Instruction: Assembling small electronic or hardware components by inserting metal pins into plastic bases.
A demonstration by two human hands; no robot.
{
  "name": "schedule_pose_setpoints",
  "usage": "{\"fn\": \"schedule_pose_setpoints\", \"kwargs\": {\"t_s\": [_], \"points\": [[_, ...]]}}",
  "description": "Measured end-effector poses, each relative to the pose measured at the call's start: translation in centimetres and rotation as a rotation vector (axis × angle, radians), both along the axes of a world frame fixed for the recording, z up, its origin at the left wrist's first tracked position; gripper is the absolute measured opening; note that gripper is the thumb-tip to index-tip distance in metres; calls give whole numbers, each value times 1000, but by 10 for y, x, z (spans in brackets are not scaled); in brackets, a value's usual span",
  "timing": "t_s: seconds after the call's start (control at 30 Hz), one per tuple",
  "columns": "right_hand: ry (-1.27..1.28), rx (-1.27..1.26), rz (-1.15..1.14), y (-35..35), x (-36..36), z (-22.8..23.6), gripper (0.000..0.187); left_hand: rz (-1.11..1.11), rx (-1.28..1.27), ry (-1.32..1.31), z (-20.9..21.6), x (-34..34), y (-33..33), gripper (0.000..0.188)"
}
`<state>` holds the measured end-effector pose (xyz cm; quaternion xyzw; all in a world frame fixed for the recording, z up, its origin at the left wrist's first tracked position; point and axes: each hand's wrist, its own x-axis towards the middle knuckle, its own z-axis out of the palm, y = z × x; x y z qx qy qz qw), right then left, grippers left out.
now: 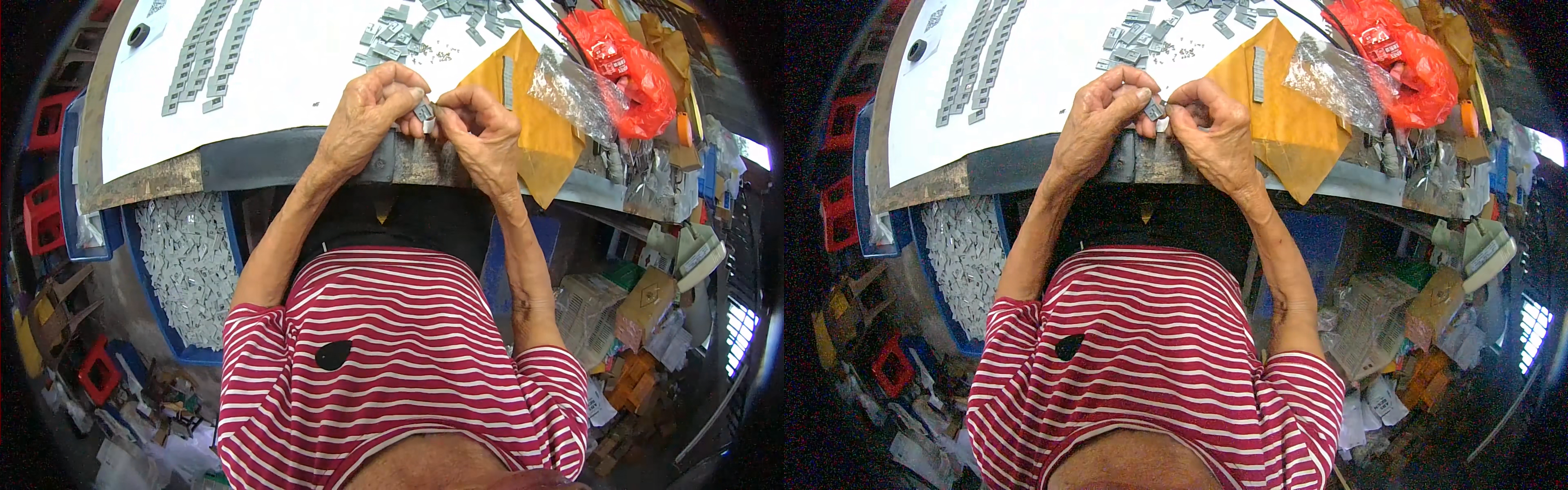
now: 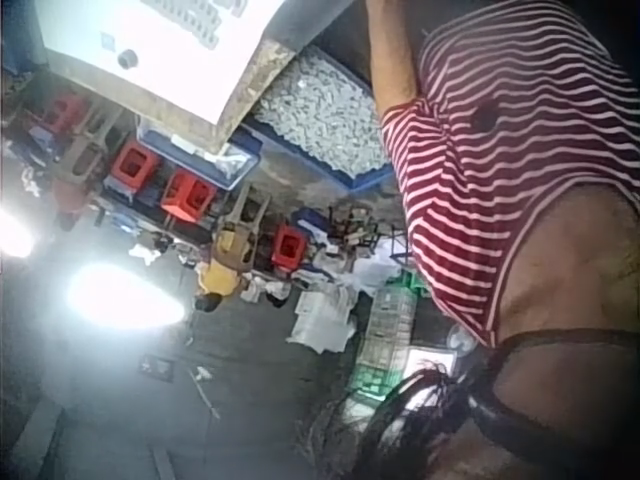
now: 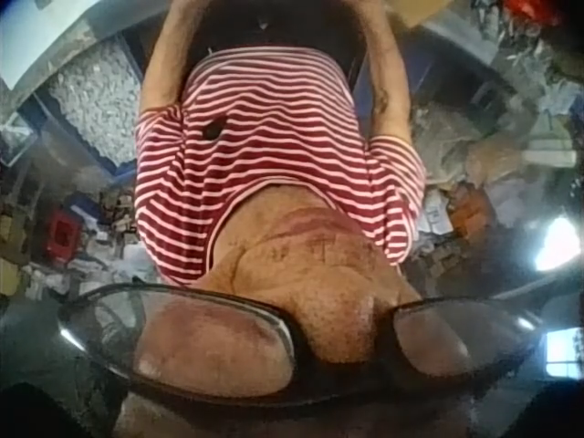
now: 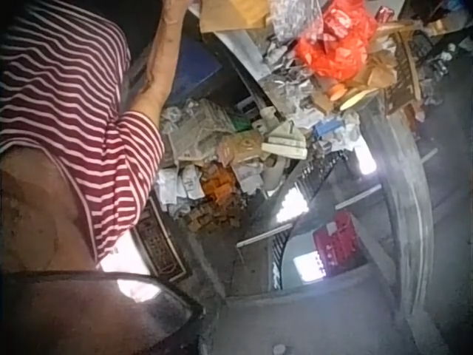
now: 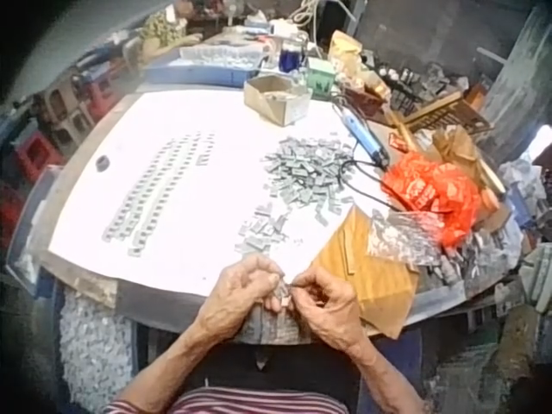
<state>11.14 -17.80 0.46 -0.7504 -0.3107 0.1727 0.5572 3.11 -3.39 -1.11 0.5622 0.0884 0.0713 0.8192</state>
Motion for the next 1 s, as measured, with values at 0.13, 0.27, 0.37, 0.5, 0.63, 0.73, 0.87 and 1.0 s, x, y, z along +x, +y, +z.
{"fn": "schedule_pose_setpoints", "kwargs": {"t_s": [0.13,0.27,0.37,0.5,0.63,0.73,0.87,1.0], "points": [[398,56,0,-1,6,8,8,55,-10,-8,-1,1,-2,19],[580,138,-26,-1,8,8,11,53,-19,-7,-1,0,-1,21],[615,144,-41,-1,9,8,14,46,12,-8,-1,0,-1,21],[602,130,-62,1,10,9,15,45,53,-13,0,1,-1,21],[669,147,-94,2,11,10,15,51,73,-13,-1,0,-2,21],[691,159,-91,1,14,7,14,51,70,-14,-2,-1,-1,20],[698,159,-89,1,15,7,15,47,54,-17,-3,-1,-2,21],[696,169,-89,0,15,5,15,46,18,-18,-3,-1,-3,22]]}}
